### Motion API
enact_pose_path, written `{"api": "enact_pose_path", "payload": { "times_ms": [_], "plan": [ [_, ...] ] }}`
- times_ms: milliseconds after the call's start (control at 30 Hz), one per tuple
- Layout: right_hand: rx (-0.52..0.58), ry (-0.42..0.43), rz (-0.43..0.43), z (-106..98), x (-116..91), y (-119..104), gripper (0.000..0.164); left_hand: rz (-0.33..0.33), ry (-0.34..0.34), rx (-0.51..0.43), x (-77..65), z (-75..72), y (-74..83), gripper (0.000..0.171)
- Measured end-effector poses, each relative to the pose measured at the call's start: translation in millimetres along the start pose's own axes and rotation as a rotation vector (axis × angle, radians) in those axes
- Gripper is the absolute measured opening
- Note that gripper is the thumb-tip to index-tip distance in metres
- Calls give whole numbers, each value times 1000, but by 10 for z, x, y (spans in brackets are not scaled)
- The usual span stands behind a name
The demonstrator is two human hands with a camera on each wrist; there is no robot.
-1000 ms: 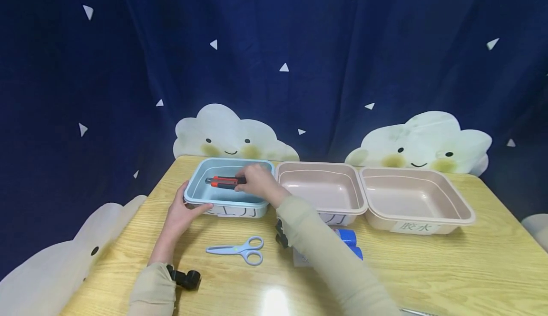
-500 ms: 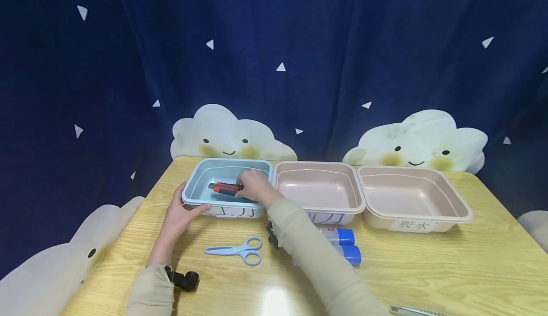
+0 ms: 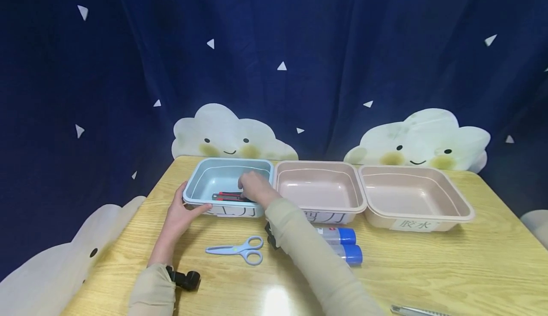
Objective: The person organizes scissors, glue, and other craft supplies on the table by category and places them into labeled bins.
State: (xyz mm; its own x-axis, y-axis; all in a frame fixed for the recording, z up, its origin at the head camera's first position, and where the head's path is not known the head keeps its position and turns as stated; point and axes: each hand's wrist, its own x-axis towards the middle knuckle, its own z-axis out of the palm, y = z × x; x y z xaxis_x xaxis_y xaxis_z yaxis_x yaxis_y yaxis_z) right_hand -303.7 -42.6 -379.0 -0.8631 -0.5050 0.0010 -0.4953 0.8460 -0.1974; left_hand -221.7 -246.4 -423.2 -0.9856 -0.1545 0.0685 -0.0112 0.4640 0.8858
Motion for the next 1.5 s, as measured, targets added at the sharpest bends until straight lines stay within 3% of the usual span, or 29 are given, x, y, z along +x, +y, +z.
{"api": "enact_pose_path", "payload": {
  "times_ms": [333,733,1067,1500],
  "plan": [
    [1,75,-73,-97,-92,43,22,-9,1,-1,-12,16,3,106],
    [114,256,-245,-321,-525,383,20,6,-3,-5,23,-4,-12,105],
    [64,366,-326,-430,-1048,672,17,5,-1,-3,5,-17,10,106],
    [2,406,-267,-534,-1850,1159,14,-11,-16,2,9,-18,1,108]
  ]
}}
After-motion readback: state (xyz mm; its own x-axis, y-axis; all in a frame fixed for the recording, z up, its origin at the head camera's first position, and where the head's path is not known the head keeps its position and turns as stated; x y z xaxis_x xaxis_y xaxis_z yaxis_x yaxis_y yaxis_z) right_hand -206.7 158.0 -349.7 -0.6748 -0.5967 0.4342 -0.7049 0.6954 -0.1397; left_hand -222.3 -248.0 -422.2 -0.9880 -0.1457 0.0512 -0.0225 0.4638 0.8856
